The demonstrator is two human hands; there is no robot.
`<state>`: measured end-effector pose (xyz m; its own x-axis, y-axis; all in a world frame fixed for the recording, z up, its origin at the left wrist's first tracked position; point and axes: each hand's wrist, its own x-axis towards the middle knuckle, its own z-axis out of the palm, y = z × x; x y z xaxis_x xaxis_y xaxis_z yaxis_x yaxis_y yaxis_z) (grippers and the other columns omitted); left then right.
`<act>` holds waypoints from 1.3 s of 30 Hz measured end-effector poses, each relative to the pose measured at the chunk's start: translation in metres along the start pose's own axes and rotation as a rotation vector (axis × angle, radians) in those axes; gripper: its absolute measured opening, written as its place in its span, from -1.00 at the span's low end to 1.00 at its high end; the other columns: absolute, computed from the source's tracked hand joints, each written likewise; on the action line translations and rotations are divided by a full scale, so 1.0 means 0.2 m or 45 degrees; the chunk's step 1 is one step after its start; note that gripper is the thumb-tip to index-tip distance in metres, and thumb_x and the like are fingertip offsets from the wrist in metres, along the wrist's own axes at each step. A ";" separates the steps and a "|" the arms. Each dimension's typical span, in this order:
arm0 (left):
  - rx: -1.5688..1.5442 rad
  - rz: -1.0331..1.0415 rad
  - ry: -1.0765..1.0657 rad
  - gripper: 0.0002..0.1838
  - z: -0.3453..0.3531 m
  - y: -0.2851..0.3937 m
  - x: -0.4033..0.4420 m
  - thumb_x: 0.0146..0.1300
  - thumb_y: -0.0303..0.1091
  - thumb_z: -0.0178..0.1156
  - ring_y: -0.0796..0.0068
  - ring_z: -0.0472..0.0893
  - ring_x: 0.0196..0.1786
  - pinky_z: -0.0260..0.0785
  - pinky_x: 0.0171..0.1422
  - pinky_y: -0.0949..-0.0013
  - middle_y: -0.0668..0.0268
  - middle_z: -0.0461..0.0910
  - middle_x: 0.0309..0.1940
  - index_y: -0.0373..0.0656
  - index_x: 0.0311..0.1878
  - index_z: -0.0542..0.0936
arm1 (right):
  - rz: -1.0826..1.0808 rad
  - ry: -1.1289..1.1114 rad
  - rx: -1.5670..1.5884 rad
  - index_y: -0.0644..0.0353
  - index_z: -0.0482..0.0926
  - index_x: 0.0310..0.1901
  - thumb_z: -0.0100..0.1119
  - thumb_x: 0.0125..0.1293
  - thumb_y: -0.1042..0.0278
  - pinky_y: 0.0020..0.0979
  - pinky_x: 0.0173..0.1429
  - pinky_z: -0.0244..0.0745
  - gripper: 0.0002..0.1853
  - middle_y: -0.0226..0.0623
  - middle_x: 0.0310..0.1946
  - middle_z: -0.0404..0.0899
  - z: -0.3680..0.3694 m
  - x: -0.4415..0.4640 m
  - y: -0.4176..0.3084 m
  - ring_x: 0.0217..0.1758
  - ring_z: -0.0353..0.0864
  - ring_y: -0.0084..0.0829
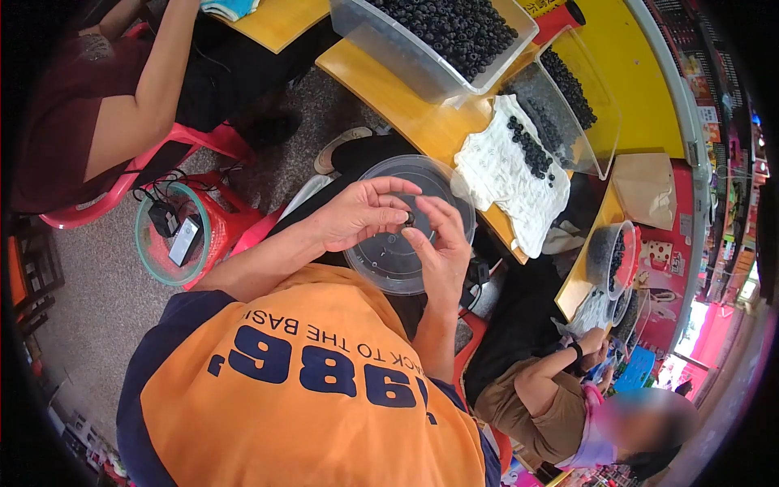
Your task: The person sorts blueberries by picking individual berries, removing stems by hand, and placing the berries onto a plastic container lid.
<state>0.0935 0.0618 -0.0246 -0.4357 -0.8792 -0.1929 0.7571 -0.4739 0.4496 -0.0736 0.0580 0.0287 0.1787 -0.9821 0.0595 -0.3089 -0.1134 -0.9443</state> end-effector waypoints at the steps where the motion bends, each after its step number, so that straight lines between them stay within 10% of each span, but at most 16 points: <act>1: 0.000 0.002 0.000 -0.60 0.00 0.00 0.00 0.23 -0.57 0.19 0.55 0.63 -0.11 0.53 0.00 0.52 0.25 0.62 -0.15 -0.28 0.16 0.44 | -0.071 -0.100 0.034 0.24 0.64 -0.09 0.32 0.06 0.55 -0.43 0.11 0.38 -0.69 -0.27 -0.15 0.63 0.00 0.00 0.02 0.03 0.49 -0.44; 15: -0.005 -0.130 0.009 -0.59 -0.04 -0.06 -0.01 0.25 -0.51 0.19 0.55 0.61 -0.06 0.50 0.04 0.48 0.27 0.59 -0.08 -0.28 0.17 0.41 | -0.278 -0.052 -0.100 0.30 0.60 -0.09 0.21 0.18 0.61 -0.49 -0.09 0.48 -0.76 -0.21 -0.18 0.62 0.08 -0.09 0.10 -0.08 0.55 -0.40; 20: -0.161 -0.154 0.149 -0.72 -0.09 -0.17 0.03 0.27 -0.45 0.20 0.61 0.61 -0.21 0.50 -0.03 0.51 0.33 0.60 -0.17 -0.21 0.04 0.51 | 0.093 -0.017 0.135 0.31 0.59 -0.06 0.20 0.15 0.67 -0.49 0.05 0.44 -0.72 -0.22 -0.07 0.60 0.05 -0.10 0.18 0.00 0.54 -0.40; 24: -0.117 -0.063 0.271 -0.78 0.00 -0.11 0.06 0.26 -0.49 0.20 0.59 0.60 -0.25 0.52 -0.08 0.53 0.33 0.62 -0.24 -0.20 -0.02 0.54 | -0.179 0.138 -0.041 0.27 0.59 -0.03 0.22 0.13 0.66 -0.46 0.19 0.37 -0.67 -0.22 -0.01 0.58 0.02 -0.10 0.15 0.10 0.51 -0.38; 39: 0.391 0.109 0.491 -0.83 0.09 -0.17 0.09 0.20 -0.55 0.23 0.54 0.61 -0.30 0.49 -0.15 0.55 0.28 0.64 -0.30 -0.27 -0.13 0.62 | -0.129 0.478 0.046 0.30 0.65 -0.32 0.37 -0.03 0.66 -0.45 -0.10 0.45 -0.81 -0.25 -0.35 0.64 -0.11 -0.17 0.19 -0.23 0.58 -0.37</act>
<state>0.0510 0.0637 -0.0276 -0.1227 -0.8960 -0.4267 0.5790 -0.4139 0.7025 -0.1126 0.0842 -0.0029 -0.1498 -0.9537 0.2608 -0.2726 -0.2137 -0.9381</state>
